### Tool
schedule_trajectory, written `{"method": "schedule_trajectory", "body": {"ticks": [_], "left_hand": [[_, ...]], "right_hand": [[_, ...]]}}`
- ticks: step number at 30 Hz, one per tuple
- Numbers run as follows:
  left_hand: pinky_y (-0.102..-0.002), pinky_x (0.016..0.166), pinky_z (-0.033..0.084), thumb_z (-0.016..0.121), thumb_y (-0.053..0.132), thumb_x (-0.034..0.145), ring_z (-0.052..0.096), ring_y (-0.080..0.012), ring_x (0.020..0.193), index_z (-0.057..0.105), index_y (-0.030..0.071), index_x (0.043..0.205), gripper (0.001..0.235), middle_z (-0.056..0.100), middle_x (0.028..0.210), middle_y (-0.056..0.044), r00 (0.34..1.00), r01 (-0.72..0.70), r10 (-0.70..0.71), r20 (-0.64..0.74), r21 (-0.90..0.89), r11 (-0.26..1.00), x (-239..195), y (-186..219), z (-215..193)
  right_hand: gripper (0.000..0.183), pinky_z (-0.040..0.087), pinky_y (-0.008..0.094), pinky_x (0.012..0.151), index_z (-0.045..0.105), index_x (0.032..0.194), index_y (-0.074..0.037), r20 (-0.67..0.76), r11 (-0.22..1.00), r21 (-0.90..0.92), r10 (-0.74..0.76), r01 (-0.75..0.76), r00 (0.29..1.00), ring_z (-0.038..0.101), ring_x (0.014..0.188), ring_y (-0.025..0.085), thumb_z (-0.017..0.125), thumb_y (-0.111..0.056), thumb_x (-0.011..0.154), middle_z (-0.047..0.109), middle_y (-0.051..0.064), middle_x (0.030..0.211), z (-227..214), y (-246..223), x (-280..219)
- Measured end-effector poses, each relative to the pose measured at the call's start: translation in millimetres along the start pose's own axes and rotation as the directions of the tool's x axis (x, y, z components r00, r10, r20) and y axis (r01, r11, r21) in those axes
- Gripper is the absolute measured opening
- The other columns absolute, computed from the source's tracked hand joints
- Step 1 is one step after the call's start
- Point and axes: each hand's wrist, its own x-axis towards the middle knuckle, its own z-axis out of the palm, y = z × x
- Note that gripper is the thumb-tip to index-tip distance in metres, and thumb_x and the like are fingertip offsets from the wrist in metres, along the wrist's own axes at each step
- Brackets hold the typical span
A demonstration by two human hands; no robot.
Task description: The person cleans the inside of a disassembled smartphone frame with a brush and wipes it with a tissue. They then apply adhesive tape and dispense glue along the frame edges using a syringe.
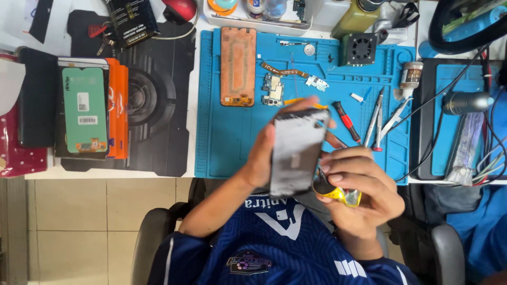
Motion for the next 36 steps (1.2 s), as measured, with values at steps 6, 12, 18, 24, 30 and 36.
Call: {"method": "schedule_trajectory", "body": {"ticks": [6, 12, 18, 24, 30, 36], "left_hand": [[-0.044, 0.121, 0.044, 0.043, 0.06, 0.112, 0.056, -0.029, 0.135, 0.037, -0.004, 0.154, 0.077, 0.054, 0.144, -0.023, 0.999, 0.016, -0.012, -0.035, 0.131, 0.991, -4.2, -18.1, 25.2], [-0.04, 0.118, 0.041, 0.035, 0.059, 0.115, 0.055, -0.0267, 0.134, 0.037, -0.007, 0.153, 0.076, 0.053, 0.146, -0.023, 0.998, -0.033, 0.046, -0.033, 0.316, 0.948, -6.8, -18.1, 31.1], [-0.039, 0.118, 0.041, 0.036, 0.059, 0.114, 0.053, -0.0241, 0.131, 0.037, -0.005, 0.154, 0.075, 0.053, 0.145, -0.021, 0.999, -0.043, 0.05, -0.019, 0.259, 0.965, -8.0, -16.2, 30.4], [-0.037, 0.116, 0.041, 0.034, 0.058, 0.116, 0.051, -0.0229, 0.131, 0.04, -0.006, 0.152, 0.074, 0.048, 0.141, -0.018, 0.996, -0.085, 0.094, -0.007, 0.366, 0.927, -9.6, -17.1, 24.6], [-0.038, 0.117, 0.04, 0.033, 0.057, 0.116, 0.048, -0.0226, 0.134, 0.04, -0.006, 0.151, 0.072, 0.046, 0.149, -0.018, 0.994, -0.102, 0.112, -0.008, 0.365, 0.926, -10.7, -22.4, 21.3], [-0.038, 0.118, 0.039, 0.032, 0.056, 0.117, 0.048, -0.0229, 0.135, 0.04, -0.005, 0.152, 0.071, 0.046, 0.15, -0.018, 0.995, -0.096, 0.103, -0.001, 0.354, 0.93, -11.9, -23.6, 19.3]], "right_hand": [[0.032, 0.056, 0.035, 0.091, 0.065, 0.108, 0.001, -0.045, 0.942, -0.335, -0.053, 0.035, 0.998, 0.069, 0.095, 0.027, 0.083, -0.004, 0.083, 0.07, 0.015, 0.099, 6.4, -16.6, 12.8], [0.031, 0.057, 0.032, 0.09, 0.066, 0.113, 0.004, -0.03, 0.917, -0.397, 0.022, -0.032, 0.999, 0.071, 0.094, 0.027, 0.081, 0.002, 0.086, 0.071, 0.017, 0.103, 12.9, -21.1, 16.0], [0.032, 0.055, 0.032, 0.088, 0.067, 0.112, 0.005, -0.029, 0.906, -0.42, 0.049, -0.057, 0.998, 0.07, 0.091, 0.025, 0.082, 0.003, 0.084, 0.07, 0.016, 0.1, 15.4, -21.4, 19.5], [0.031, 0.055, 0.03, 0.087, 0.067, 0.113, 0.007, -0.06, 0.909, -0.403, 0.091, -0.107, 0.994, 0.07, 0.091, 0.023, 0.081, 0.004, 0.085, 0.07, 0.016, 0.101, 17.2, -20.4, 20.0], [0.03, 0.054, 0.029, 0.086, 0.067, 0.112, 0.007, -0.073, 0.914, -0.384, 0.113, -0.133, 0.991, 0.07, 0.089, 0.022, 0.081, 0.004, 0.086, 0.07, 0.016, 0.099, 16.3, -19.8, 19.0], [0.031, 0.055, 0.029, 0.086, 0.067, 0.112, 0.007, -0.077, 0.917, -0.379, 0.107, -0.128, 0.991, 0.07, 0.09, 0.022, 0.081, 0.004, 0.085, 0.07, 0.016, 0.1, 16.1, -18.0, 18.9]]}}
